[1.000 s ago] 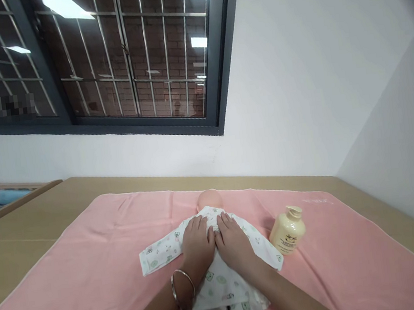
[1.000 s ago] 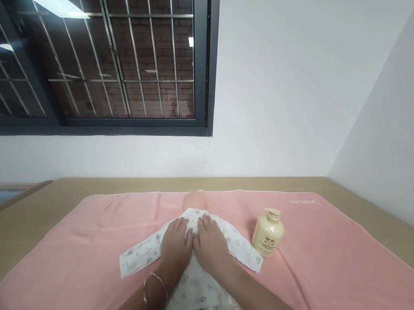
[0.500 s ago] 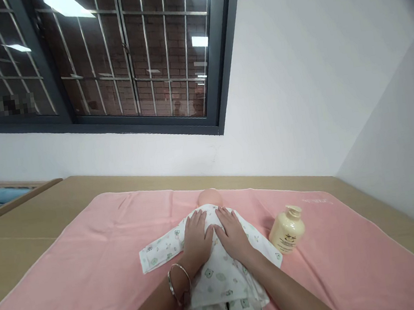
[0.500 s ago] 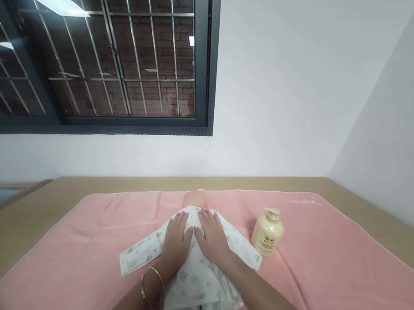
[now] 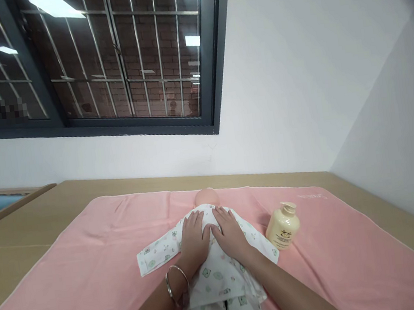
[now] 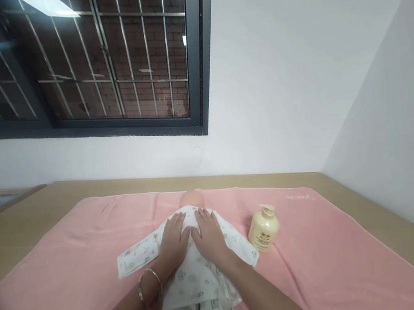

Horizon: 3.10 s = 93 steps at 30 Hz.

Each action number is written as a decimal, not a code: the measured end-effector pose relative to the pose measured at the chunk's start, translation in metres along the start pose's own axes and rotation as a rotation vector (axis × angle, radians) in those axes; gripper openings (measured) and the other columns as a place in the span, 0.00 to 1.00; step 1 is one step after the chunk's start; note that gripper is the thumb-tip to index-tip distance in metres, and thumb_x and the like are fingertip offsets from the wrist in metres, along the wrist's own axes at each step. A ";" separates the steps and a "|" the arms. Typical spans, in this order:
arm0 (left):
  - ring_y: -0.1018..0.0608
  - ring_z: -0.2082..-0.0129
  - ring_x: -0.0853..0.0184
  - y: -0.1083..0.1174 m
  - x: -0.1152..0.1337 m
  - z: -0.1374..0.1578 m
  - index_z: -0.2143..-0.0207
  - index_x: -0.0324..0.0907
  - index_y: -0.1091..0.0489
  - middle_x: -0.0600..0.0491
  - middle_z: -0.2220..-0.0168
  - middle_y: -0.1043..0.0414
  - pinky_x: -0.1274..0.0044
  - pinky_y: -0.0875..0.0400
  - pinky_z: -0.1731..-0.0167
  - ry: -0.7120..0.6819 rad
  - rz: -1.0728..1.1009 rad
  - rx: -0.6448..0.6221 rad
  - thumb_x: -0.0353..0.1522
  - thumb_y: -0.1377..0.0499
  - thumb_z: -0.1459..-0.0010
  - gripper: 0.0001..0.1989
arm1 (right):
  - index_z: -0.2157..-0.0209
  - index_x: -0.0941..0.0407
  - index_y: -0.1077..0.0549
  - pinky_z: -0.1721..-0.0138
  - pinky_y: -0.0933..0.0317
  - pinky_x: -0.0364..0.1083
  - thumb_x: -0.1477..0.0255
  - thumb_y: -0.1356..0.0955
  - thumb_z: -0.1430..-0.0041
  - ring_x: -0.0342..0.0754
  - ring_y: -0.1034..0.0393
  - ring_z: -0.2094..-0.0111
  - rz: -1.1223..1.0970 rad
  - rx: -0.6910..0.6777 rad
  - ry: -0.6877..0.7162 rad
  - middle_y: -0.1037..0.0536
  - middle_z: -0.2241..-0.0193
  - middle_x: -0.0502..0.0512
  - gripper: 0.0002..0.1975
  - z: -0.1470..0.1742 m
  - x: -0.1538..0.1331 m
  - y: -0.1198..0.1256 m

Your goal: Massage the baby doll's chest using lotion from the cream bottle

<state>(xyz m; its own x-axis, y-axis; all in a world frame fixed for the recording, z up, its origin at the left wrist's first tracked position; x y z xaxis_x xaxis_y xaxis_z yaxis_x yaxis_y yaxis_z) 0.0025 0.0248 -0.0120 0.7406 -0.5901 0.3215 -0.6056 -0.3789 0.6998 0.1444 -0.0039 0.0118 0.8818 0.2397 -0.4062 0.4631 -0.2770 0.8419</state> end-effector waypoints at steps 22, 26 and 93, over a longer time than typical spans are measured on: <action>0.26 0.58 0.56 0.016 0.023 0.000 0.57 0.38 0.32 0.42 0.59 0.27 0.63 0.29 0.57 -0.162 -0.238 0.106 0.29 0.53 0.37 0.12 | 0.39 0.63 0.39 0.37 0.54 0.57 0.73 0.45 0.34 0.54 0.48 0.37 0.125 0.010 0.052 0.38 0.39 0.64 0.24 0.001 -0.011 0.006; 0.27 0.65 0.60 0.027 0.030 -0.001 0.66 0.41 0.32 0.46 0.67 0.29 0.66 0.28 0.63 -0.133 -0.229 0.061 0.27 0.53 0.38 0.10 | 0.43 0.63 0.33 0.36 0.53 0.53 0.77 0.43 0.37 0.54 0.45 0.38 0.203 -0.002 0.150 0.32 0.43 0.64 0.22 0.017 -0.032 0.014; 0.31 0.43 0.61 -0.032 0.190 -0.094 0.42 0.27 0.43 0.35 0.43 0.38 0.77 0.31 0.53 1.104 2.085 -0.517 0.45 0.52 0.40 0.33 | 0.48 0.60 0.29 0.49 0.35 0.49 0.76 0.45 0.42 0.50 0.32 0.46 0.162 -0.013 -0.211 0.28 0.46 0.62 0.24 0.051 0.070 0.183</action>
<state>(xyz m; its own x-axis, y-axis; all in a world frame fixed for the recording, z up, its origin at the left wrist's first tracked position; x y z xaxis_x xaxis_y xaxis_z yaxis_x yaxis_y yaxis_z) 0.1902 -0.0087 0.0863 -0.5558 0.6878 0.4669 -0.4790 0.1941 -0.8561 0.2953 -0.0848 0.1193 0.9441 -0.0063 -0.3296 0.3144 -0.2834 0.9060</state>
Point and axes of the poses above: each hand's wrist, its own z-axis away from the middle knuckle, its own y-axis out of the back of the hand, x = y × z, the point moved 2 cm from there along -z, towards the middle knuckle
